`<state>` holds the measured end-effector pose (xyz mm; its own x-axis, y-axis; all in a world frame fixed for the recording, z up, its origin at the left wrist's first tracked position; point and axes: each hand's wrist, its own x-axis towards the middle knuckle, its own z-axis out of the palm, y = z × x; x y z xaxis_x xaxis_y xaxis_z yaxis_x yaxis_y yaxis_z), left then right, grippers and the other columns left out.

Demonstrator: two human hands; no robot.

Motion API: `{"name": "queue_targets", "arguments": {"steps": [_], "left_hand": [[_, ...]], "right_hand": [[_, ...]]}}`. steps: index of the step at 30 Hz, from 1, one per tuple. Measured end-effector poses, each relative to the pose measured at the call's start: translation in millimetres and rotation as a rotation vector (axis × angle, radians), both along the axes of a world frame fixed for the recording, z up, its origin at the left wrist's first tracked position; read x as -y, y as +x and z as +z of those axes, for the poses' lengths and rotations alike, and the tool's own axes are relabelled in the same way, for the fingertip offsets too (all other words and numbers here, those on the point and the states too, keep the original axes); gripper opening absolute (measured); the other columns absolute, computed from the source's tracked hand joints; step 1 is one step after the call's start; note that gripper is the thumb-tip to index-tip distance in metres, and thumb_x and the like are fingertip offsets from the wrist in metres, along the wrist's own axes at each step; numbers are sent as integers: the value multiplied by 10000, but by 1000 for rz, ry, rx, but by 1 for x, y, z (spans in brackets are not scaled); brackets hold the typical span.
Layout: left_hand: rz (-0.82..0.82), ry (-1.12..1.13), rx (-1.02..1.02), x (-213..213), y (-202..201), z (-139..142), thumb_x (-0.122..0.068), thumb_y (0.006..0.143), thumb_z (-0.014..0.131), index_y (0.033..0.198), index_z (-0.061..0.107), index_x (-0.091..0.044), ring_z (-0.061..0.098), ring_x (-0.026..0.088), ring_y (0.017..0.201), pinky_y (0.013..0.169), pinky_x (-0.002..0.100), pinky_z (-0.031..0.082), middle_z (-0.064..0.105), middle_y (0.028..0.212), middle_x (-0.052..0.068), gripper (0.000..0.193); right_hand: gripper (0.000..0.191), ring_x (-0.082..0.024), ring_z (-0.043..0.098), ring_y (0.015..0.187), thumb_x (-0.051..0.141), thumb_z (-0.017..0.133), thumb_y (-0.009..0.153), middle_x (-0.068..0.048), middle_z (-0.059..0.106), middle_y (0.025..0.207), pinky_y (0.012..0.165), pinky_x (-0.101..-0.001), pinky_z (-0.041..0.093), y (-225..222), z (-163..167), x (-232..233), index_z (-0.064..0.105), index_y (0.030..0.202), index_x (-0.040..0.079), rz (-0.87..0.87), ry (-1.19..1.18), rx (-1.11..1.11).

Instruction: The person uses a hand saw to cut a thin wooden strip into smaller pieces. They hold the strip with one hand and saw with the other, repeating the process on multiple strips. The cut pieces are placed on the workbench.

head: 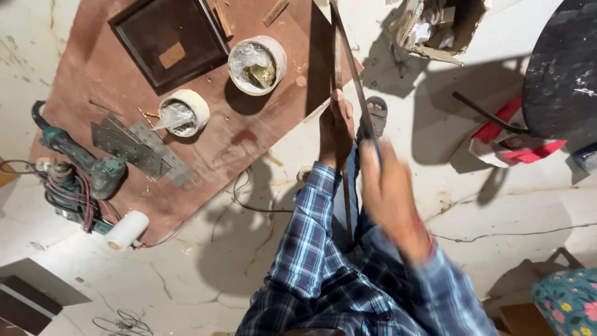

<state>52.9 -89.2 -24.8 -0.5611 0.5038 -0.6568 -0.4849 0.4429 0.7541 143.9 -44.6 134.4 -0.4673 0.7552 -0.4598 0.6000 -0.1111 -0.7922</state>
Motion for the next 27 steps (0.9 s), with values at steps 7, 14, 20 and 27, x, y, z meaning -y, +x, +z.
{"name": "queue_targets", "arguments": {"steps": [7, 14, 20, 27], "left_hand": [[-58, -137, -62, 5, 4, -17, -514, 1100, 308, 757, 476, -40, 370, 132, 601, 528, 370, 338, 383, 626, 33, 609], [-94, -11, -174, 8, 9, -13, -500, 1183, 293, 707, 363, -32, 305, 177, 607, 578, 394, 289, 320, 604, 59, 671], [-212, 229, -544, -5, -2, -1, -520, 1156, 325, 900, 472, 82, 542, 150, 652, 558, 364, 434, 569, 724, 141, 671], [-63, -3, -100, 9, 11, -5, -486, 1149, 298, 748, 417, -22, 312, 146, 586, 533, 373, 300, 349, 623, 47, 625]], "right_hand": [[338, -275, 624, 651, 200, 455, 1116, -224, 597, 772, 568, -409, 455, -13, -40, -4, 575, 1314, -46, -10, 62, -55], [293, -229, 499, 513, 231, 477, 1053, -156, 526, 581, 494, -418, 410, 66, -6, 54, 665, 1139, 22, -101, -210, 202], [278, -400, 626, 779, 219, 541, 1131, -256, 636, 876, 661, -426, 490, -50, -55, -48, 609, 1118, -51, -24, 80, -74], [273, -370, 563, 497, 232, 498, 1028, -224, 526, 560, 513, -452, 435, 76, 9, 68, 647, 1140, 33, -109, -368, 329]]}}
